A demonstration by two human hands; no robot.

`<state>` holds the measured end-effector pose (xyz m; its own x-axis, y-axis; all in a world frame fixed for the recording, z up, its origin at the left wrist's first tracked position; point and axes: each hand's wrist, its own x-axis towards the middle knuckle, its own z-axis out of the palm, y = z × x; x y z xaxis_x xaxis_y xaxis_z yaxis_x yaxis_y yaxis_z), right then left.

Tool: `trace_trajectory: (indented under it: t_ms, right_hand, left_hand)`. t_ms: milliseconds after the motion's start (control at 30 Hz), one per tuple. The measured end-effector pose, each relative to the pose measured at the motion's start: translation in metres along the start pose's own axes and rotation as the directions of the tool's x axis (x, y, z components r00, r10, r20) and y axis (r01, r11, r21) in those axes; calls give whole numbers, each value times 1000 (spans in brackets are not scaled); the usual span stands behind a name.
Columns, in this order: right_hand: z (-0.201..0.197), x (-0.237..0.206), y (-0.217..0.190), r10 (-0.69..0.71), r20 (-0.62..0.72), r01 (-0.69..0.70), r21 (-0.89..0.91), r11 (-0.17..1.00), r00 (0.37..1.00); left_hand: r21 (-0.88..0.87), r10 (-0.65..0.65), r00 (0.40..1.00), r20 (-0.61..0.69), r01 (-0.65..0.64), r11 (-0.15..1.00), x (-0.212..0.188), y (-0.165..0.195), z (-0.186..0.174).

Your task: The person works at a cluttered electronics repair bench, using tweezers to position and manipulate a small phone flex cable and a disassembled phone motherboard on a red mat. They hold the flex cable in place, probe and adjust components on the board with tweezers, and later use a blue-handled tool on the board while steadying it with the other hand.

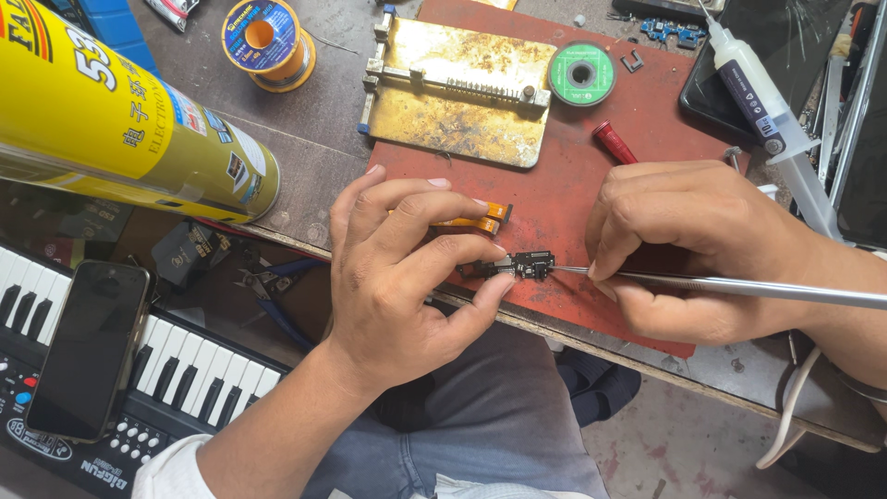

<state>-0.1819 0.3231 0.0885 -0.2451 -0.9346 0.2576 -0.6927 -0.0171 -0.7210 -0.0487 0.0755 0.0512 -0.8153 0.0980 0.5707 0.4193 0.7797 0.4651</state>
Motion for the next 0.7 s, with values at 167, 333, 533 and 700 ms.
trace_trajectory:
  t_ms: [167, 333, 533, 700]
  right_hand:
    - [0, -1, 0, 8, 18, -8, -3, 1000, 1000]
    - [-1, -1, -1, -11, -20, 11, 2, 1000, 1000]
    - [-1, 0, -1, 11, 14, -11, 4, 1000, 1000]
    - [1, -1, -1, 18, -15, -18, -27, 999, 1000]
  left_hand:
    - [1, -1, 1000, 0, 1, 1000, 0, 0, 1]
    - [1, -1, 1000, 0, 1, 1000, 0, 0, 0]
    - [3, 0, 1000, 1, 0, 1000, 1, -1, 0]
    - [2, -1, 1000, 6, 1, 1000, 0, 0, -1]
